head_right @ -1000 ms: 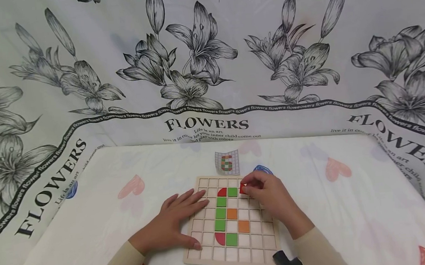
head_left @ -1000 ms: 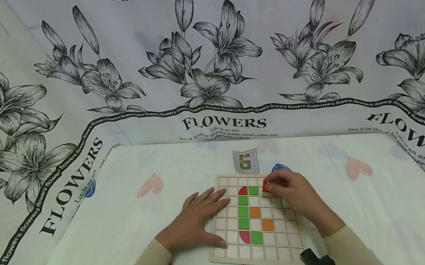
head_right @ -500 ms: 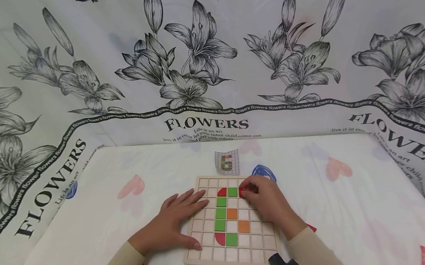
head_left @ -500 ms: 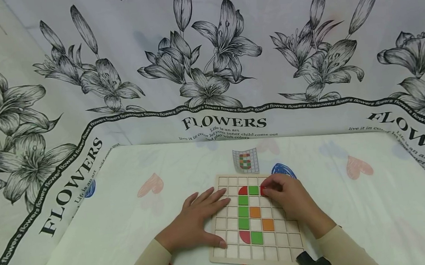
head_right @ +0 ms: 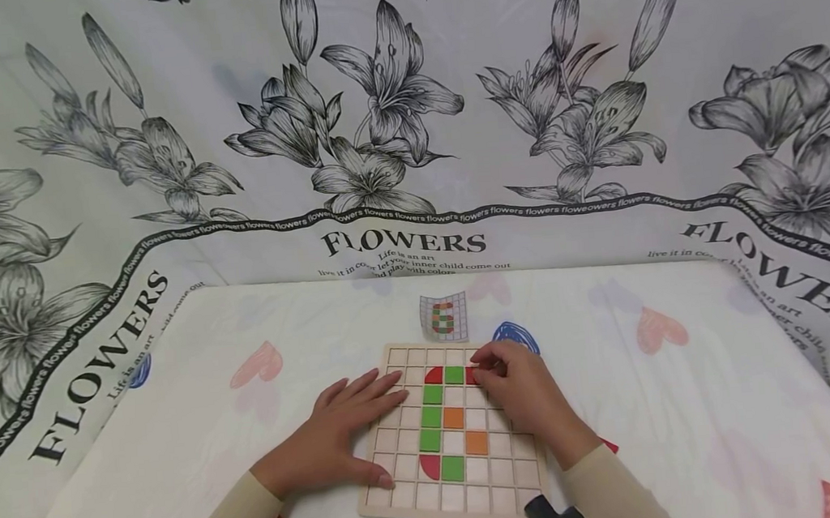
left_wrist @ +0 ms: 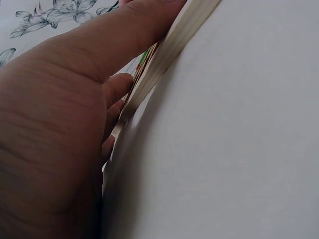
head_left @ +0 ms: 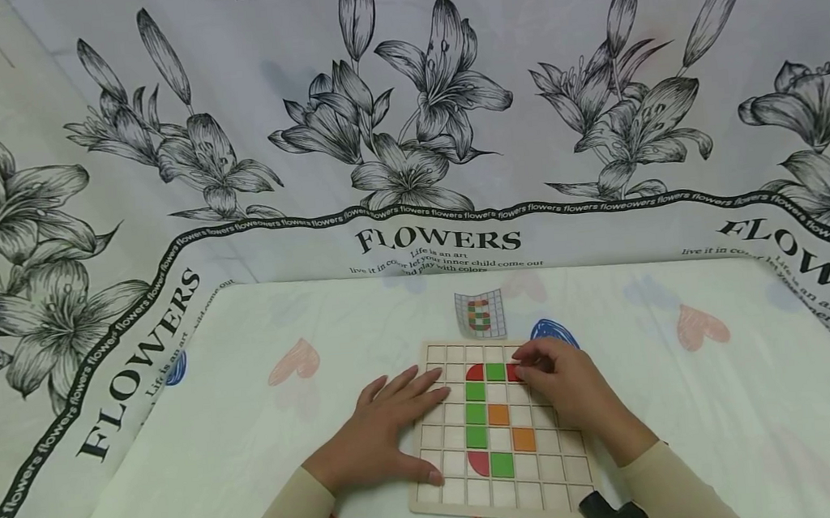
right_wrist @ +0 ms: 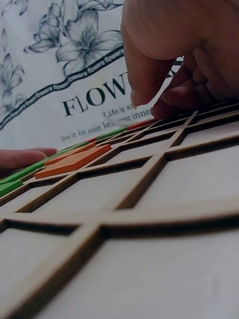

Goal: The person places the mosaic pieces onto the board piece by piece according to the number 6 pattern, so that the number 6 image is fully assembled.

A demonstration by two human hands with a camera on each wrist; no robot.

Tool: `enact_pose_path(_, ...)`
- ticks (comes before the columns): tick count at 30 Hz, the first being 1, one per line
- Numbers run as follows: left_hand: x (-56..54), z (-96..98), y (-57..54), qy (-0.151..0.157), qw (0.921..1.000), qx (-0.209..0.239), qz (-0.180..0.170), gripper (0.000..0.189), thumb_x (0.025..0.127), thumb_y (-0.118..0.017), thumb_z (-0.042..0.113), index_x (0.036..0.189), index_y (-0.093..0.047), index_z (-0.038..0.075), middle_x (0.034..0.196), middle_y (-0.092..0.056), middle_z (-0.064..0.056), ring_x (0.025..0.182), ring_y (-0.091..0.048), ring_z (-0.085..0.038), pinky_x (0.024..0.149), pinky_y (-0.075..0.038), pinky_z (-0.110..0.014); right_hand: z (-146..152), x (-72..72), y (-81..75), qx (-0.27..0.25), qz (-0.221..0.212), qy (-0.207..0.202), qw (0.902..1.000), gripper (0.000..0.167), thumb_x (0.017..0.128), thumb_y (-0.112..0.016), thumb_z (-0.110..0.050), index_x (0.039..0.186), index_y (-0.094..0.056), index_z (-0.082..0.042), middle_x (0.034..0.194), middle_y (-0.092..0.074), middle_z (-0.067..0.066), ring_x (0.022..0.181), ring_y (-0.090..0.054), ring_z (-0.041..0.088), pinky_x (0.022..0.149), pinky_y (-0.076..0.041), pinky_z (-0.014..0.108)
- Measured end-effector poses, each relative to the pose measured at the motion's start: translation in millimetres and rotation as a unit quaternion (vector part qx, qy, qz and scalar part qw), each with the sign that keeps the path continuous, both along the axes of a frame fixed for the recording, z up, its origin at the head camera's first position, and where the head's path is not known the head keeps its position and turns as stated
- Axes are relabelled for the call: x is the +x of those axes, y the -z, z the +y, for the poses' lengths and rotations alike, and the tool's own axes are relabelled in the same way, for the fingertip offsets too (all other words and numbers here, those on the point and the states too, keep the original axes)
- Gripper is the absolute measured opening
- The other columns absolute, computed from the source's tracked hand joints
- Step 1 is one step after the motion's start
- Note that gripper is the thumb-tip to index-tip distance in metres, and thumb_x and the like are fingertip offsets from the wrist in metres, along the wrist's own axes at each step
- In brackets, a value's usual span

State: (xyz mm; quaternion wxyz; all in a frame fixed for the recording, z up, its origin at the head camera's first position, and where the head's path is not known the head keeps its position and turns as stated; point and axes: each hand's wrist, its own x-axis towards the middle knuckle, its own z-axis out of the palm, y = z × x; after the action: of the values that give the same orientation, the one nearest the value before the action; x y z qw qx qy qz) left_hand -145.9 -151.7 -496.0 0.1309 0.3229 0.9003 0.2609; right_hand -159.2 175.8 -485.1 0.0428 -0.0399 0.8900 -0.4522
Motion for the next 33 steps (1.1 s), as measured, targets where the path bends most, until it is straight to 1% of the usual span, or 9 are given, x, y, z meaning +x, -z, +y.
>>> enact_pose_path(5, -0.5, -0.2, -0.2, 0.001, 1.0, 0.002, 0.001, 0.112, 0.077, -0.081, 0.081, 0.171, -0.04, 0.036, 0.178, -0.019, 0.019, 0.165, -0.006, -0.016, 0.127, -0.002, -0.062, 0, 0.1, -0.6, 0.002, -0.004, 0.005, 1.0, 0.015, 0.107, -0.072, -0.019, 0.12, -0.077, -0.013, 0.108, -0.072, -0.001, 0.097, -0.06, 0.022, 0.083, -0.054, 0.039)
enact_pose_path(9, -0.6, -0.4, -0.1, 0.001, 1.0, 0.001, 0.0, 0.112, 0.077, -0.081, 0.081, 0.171, -0.039, 0.036, 0.178, -0.019, 0.019, 0.165, -0.005, -0.015, 0.127, -0.002, -0.061, 1, 0.3, -2.8, -0.01, -0.013, 0.008, 0.9998, 0.021, 0.109, -0.07, -0.025, 0.124, -0.076, -0.013, 0.111, -0.071, 0.0, 0.1, -0.061, 0.023, 0.085, -0.054, 0.039)
enact_pose_path(13, -0.5, -0.9, 0.4, 0.001, 1.0, 0.004, 0.001, 0.112, 0.077, -0.082, 0.08, 0.171, -0.04, 0.036, 0.178, -0.019, 0.019, 0.165, -0.005, -0.016, 0.127, -0.002, -0.062, 3, 1.5, -8.2, -0.058, -0.028, 0.006, 0.9979, 0.03, 0.111, -0.067, -0.034, 0.129, -0.073, -0.01, 0.114, -0.072, 0.002, 0.102, -0.064, 0.023, 0.089, -0.057, 0.038)
enact_pose_path(17, -0.1, -1.6, 0.6, 0.004, 1.0, 0.007, 0.001, 0.112, 0.078, -0.082, 0.08, 0.171, -0.039, 0.035, 0.178, -0.019, 0.019, 0.165, -0.005, -0.016, 0.127, -0.001, -0.062, 7, 3.5, -15.9, -0.12, -0.033, -0.008, 0.9922, 0.039, 0.112, -0.064, -0.039, 0.131, -0.069, -0.005, 0.115, -0.073, 0.009, 0.1, -0.069, 0.026, 0.089, -0.058, 0.039)
enact_pose_path(20, 0.0, -1.7, 0.6, 0.005, 1.0, 0.008, 0.001, 0.112, 0.078, -0.082, 0.079, 0.171, -0.04, 0.035, 0.178, -0.019, 0.019, 0.165, -0.005, -0.016, 0.127, -0.001, -0.062, 10, 4.2, -21.8, -0.155, -0.032, -0.025, 0.9871, 0.044, 0.115, -0.056, -0.041, 0.134, -0.065, -0.002, 0.119, -0.072, 0.013, 0.103, -0.071, 0.03, 0.089, -0.058, 0.041)
enact_pose_path(22, -0.2, -1.6, 0.5, 0.004, 1.0, 0.008, 0.002, 0.112, 0.078, -0.082, 0.079, 0.171, -0.04, 0.035, 0.178, -0.02, 0.018, 0.165, -0.006, -0.016, 0.127, -0.001, -0.062, 12, 4.2, -25.6, -0.168, -0.031, -0.036, 0.9847, 0.049, 0.117, -0.049, -0.043, 0.138, -0.062, 0.0, 0.123, -0.071, 0.014, 0.108, -0.071, 0.031, 0.091, -0.057, 0.041)
enact_pose_path(26, -0.7, -1.2, 0.4, 0.003, 1.0, 0.005, 0.003, 0.112, 0.077, -0.082, 0.08, 0.171, -0.04, 0.035, 0.178, -0.02, 0.019, 0.165, -0.006, -0.016, 0.127, -0.002, -0.062, 16, 6.0, -33.3, -0.184, -0.018, -0.065, 0.9806, 0.055, 0.12, -0.038, -0.043, 0.144, -0.058, 0.002, 0.128, -0.068, 0.016, 0.116, -0.067, 0.038, 0.096, -0.057, 0.044)
enact_pose_path(29, -1.1, -1.0, 0.9, 0.003, 1.0, 0.003, 0.001, 0.112, 0.077, -0.082, 0.08, 0.171, -0.04, 0.036, 0.178, -0.02, 0.019, 0.165, -0.006, -0.015, 0.127, -0.002, -0.062, 19, 8.6, -38.8, -0.186, 0.004, -0.086, 0.9787, 0.054, 0.121, -0.033, -0.041, 0.146, -0.056, 0.001, 0.132, -0.065, 0.018, 0.119, -0.065, 0.041, 0.097, -0.057, 0.048)
enact_pose_path(33, -1.4, -1.0, 2.2, 0.003, 1.0, 0.001, 0.001, 0.112, 0.077, -0.081, 0.081, 0.171, -0.039, 0.037, 0.178, -0.019, 0.019, 0.165, -0.005, -0.015, 0.127, -0.002, -0.062, 24, 12.6, -47.1, -0.181, 0.028, -0.098, 0.9782, 0.052, 0.121, -0.031, -0.038, 0.149, -0.056, -0.003, 0.137, -0.064, 0.016, 0.121, -0.064, 0.039, 0.096, -0.057, 0.043)
